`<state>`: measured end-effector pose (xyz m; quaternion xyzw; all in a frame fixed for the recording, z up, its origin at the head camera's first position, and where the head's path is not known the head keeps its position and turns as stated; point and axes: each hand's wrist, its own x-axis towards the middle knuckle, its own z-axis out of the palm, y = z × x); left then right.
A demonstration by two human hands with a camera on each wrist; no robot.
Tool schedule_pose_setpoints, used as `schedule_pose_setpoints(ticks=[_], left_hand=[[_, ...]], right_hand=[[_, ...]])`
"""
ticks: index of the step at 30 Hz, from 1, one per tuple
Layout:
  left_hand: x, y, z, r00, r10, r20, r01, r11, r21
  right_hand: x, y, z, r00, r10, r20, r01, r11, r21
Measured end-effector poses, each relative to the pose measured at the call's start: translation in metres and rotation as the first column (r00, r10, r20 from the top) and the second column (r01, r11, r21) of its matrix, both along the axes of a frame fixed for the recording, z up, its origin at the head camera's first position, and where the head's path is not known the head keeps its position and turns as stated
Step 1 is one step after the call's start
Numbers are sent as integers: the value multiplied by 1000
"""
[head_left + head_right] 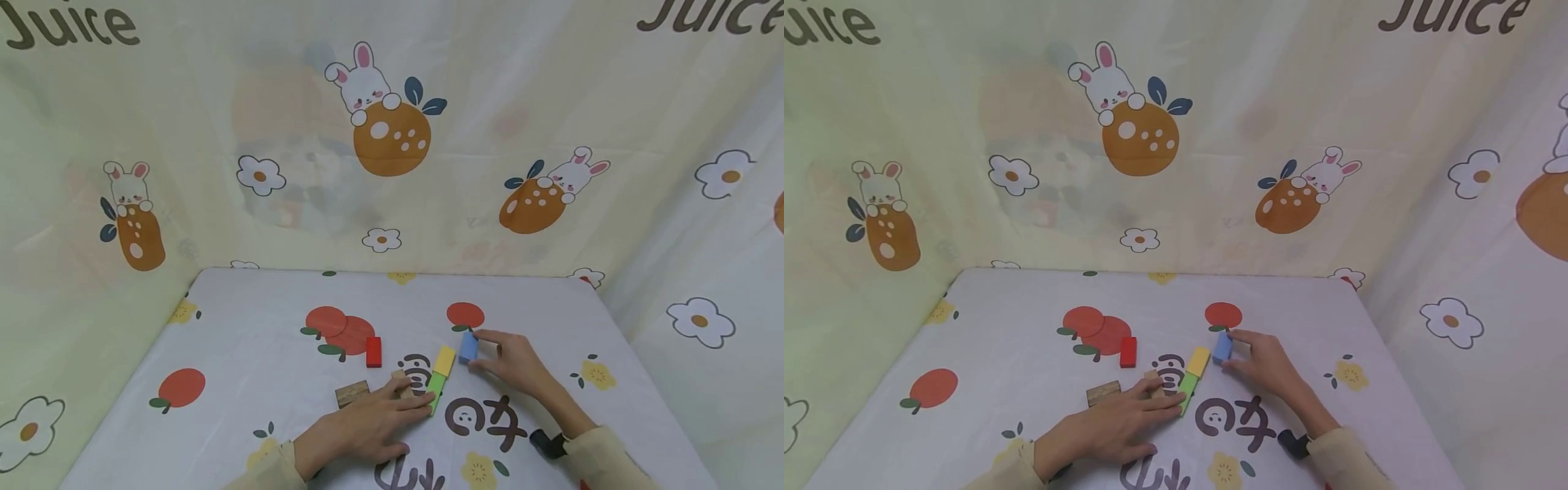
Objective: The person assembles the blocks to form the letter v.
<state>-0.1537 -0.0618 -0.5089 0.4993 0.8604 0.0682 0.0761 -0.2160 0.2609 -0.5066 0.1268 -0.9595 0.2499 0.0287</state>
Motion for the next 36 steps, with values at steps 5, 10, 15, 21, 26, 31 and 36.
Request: schedule_pose_setpoints(ticks=[5, 10, 15, 21, 26, 31, 36], left_hand=[[-1, 0, 1, 1000, 4, 1, -4, 1000, -6], [-2, 0, 2, 1000, 8, 16, -8, 1000, -8], [-3, -1, 1, 1000, 7, 9, -7, 1000, -7], [-2, -1, 1, 999, 14, 38, -14, 1000, -10], [-1, 0, 0, 999, 16, 46, -15, 1000, -18], [-1, 0, -1, 1000, 15, 27, -14, 1000, -19], [-2, 0, -2, 1000, 14, 25, -13, 1000, -19]], right_hand=[[-6, -7, -2, 1000, -23, -17, 23, 1000, 9], [-11, -12, -2, 999, -24, -25, 24, 1000, 4], [-17, -18, -3, 999, -35, -13, 35, 999, -2], [-22, -23, -3, 998, -57, 6, 57, 998, -11], [-24, -25, -3, 998, -51, 23, 52, 998, -22], [-25, -25, -3, 998, -56, 39, 57, 998, -17], [-26, -24, -4, 998, -55, 42, 55, 998, -5]])
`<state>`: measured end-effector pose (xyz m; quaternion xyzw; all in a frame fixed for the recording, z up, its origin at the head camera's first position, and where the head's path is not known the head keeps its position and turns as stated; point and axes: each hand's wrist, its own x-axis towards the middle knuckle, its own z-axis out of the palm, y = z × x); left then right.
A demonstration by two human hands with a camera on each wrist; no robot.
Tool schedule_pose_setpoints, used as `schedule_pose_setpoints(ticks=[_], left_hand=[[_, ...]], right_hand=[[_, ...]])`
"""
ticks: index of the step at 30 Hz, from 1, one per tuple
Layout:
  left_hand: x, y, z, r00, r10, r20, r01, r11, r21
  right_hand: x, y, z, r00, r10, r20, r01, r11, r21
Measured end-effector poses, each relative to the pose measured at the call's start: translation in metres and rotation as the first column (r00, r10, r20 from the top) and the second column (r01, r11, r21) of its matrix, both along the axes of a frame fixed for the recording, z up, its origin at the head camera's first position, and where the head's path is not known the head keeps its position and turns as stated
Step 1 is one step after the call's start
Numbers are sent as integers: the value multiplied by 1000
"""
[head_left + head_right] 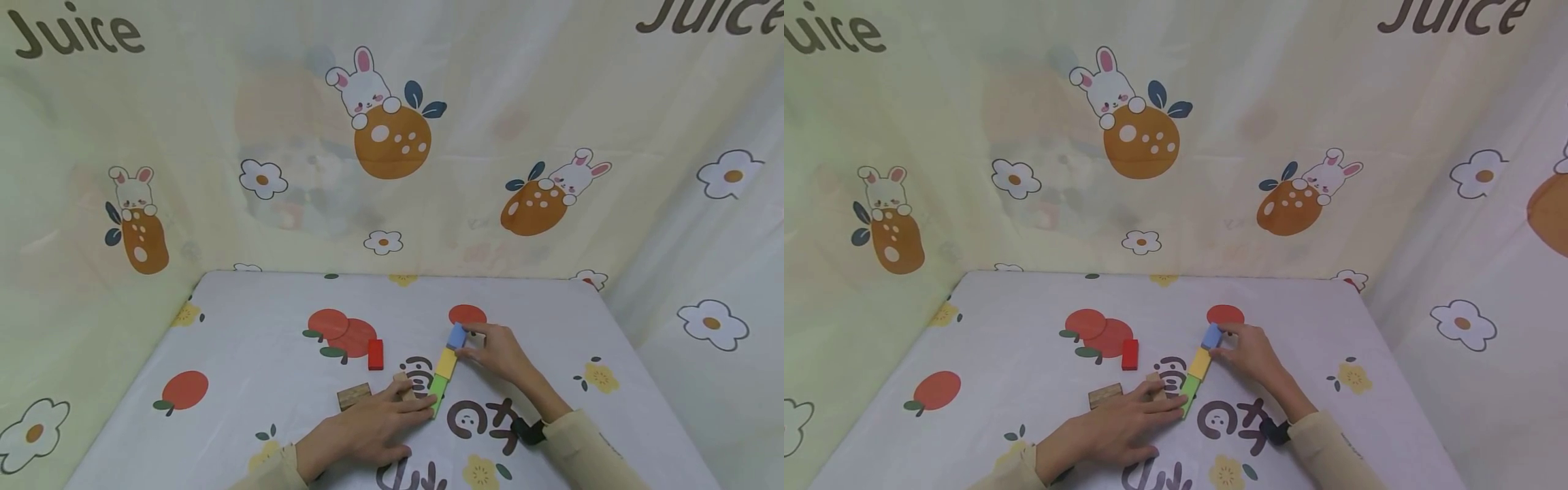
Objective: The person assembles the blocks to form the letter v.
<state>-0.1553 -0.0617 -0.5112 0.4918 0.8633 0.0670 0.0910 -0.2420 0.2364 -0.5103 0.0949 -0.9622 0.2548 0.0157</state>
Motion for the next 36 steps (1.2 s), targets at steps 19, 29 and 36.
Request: schedule_pose_setpoints(ticks=[19, 29, 36], left_hand=[[0, 0, -1, 1000, 2, 6, -2, 1000, -8], [0, -1, 1, 1000, -3, 0, 3, 1000, -7], [1, 0, 2, 1000, 1, -5, -1, 1000, -12]], right_hand=[[-3, -2, 0, 995, -10, 96, 9, 1000, 7], [-1, -3, 1, 994, -3, 112, 2, 1000, 8], [-1, -2, 0, 994, -1, 110, 1, 1000, 3]])
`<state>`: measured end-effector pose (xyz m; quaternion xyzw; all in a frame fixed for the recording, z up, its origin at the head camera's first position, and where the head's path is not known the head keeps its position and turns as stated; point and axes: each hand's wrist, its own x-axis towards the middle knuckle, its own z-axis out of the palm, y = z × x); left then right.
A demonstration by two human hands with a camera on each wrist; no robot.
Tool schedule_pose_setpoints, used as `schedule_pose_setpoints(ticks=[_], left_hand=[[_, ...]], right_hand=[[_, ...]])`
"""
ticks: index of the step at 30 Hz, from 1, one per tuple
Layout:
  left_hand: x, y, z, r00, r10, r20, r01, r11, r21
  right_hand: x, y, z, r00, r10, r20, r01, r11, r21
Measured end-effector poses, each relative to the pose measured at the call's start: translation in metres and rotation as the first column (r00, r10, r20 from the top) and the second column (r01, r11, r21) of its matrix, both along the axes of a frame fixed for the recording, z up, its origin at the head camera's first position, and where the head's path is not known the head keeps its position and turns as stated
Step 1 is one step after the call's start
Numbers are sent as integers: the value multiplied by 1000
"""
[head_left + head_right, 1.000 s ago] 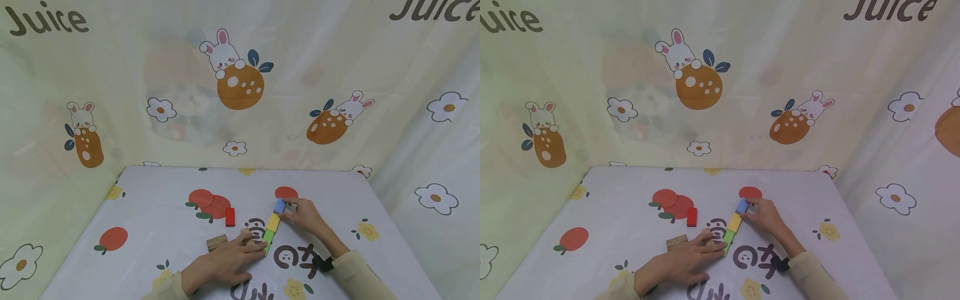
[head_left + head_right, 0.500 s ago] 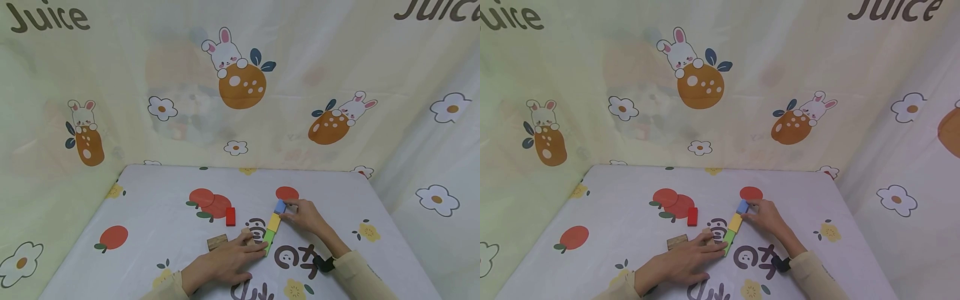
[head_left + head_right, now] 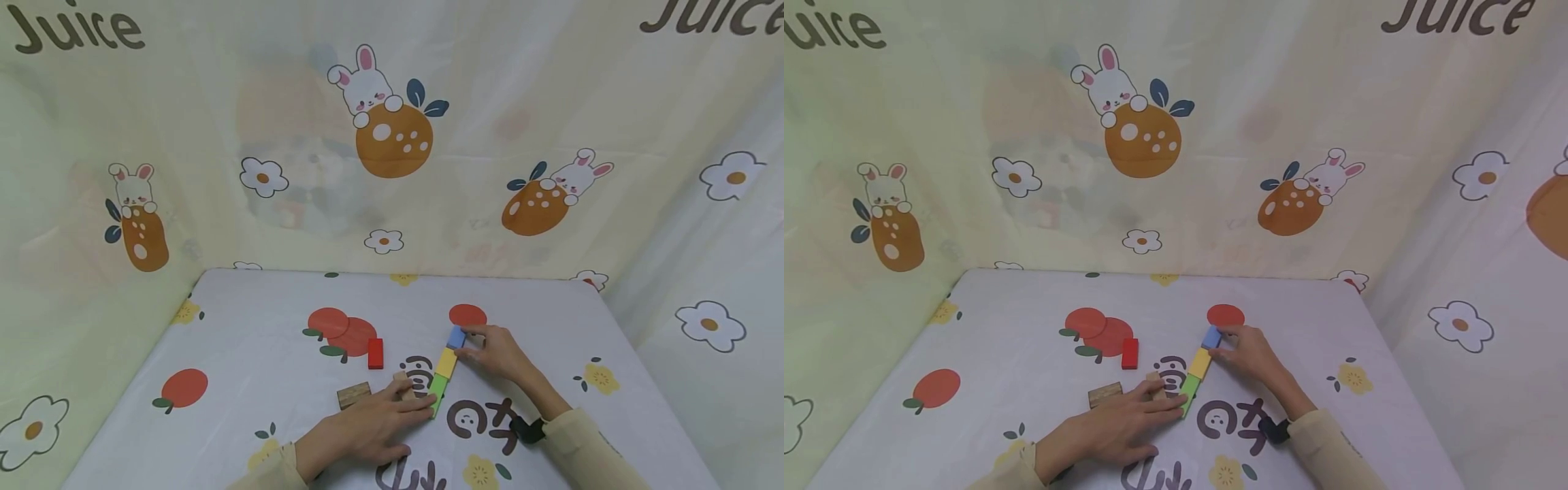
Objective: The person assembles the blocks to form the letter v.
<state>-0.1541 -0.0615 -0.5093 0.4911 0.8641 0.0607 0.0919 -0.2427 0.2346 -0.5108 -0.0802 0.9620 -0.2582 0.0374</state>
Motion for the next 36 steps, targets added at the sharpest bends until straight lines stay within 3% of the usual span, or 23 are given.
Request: schedule_pose_setpoints(ticks=[26, 36], left_hand=[[0, 0, 0, 999, 10, 31, -10, 1000, 6], [0, 0, -1, 1000, -3, -9, 3, 1000, 20]], right_hand=[[-2, 2, -3, 1000, 20, -21, -21, 1000, -21], [-2, 2, -3, 998, 35, -46, -36, 999, -20]])
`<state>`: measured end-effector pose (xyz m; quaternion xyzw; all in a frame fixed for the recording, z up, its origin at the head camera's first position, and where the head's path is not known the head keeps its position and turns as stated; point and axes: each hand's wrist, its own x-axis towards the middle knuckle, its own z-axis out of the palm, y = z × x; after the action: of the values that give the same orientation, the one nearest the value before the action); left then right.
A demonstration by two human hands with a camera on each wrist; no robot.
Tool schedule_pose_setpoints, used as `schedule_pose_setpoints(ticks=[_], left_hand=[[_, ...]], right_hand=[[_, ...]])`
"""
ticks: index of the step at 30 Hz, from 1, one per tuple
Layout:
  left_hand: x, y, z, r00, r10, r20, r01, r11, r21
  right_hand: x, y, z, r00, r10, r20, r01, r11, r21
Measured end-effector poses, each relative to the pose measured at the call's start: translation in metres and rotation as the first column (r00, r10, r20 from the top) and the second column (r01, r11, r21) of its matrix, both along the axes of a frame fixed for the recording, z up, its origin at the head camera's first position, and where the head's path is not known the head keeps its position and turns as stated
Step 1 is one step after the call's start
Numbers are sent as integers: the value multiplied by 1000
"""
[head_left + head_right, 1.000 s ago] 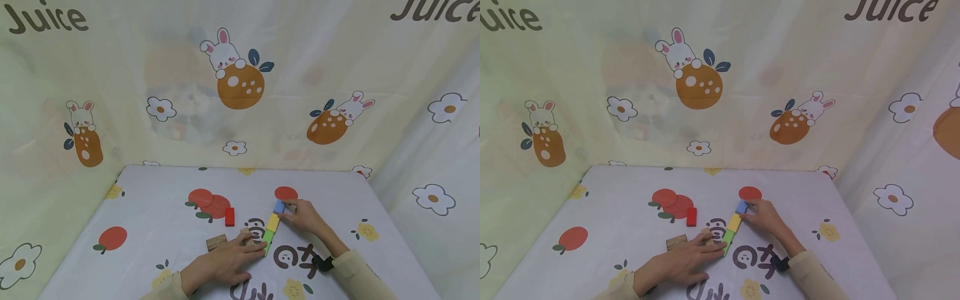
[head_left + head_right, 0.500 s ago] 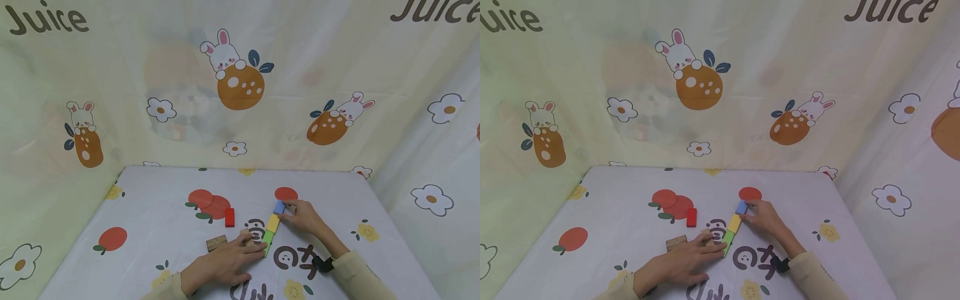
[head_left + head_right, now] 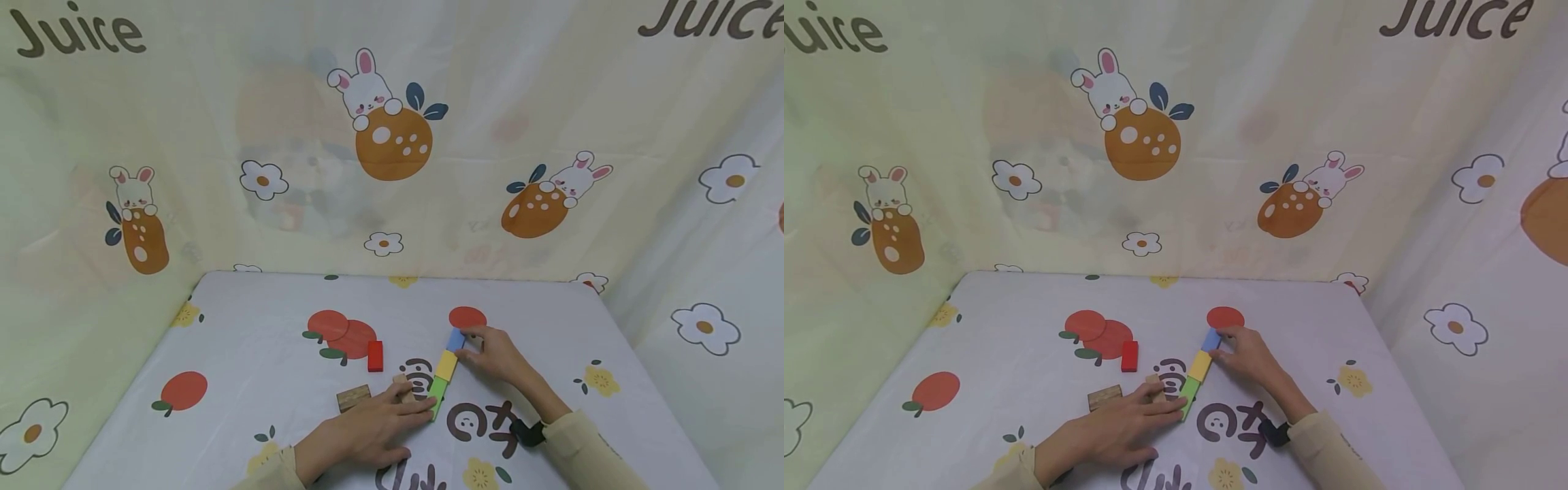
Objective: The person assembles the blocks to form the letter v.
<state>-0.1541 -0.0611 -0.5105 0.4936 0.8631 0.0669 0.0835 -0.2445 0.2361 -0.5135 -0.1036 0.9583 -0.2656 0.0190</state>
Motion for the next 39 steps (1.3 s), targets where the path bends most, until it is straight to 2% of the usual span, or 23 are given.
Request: schedule_pose_setpoints(ticks=[16, 25, 39], left_hand=[[-1, 0, -2, 1000, -10, -22, 10, 1000, 6], [0, 0, 0, 1000, -9, -11, 9, 1000, 0], [1, 0, 3, 1000, -6, -2, 6, 1000, -10]], right_hand=[[0, 0, 1, 1000, -4, -2, 4, 1000, 11], [1, -1, -1, 1000, -18, 14, 18, 1000, -1], [2, -2, 0, 1000, -6, -4, 6, 1000, 24]])
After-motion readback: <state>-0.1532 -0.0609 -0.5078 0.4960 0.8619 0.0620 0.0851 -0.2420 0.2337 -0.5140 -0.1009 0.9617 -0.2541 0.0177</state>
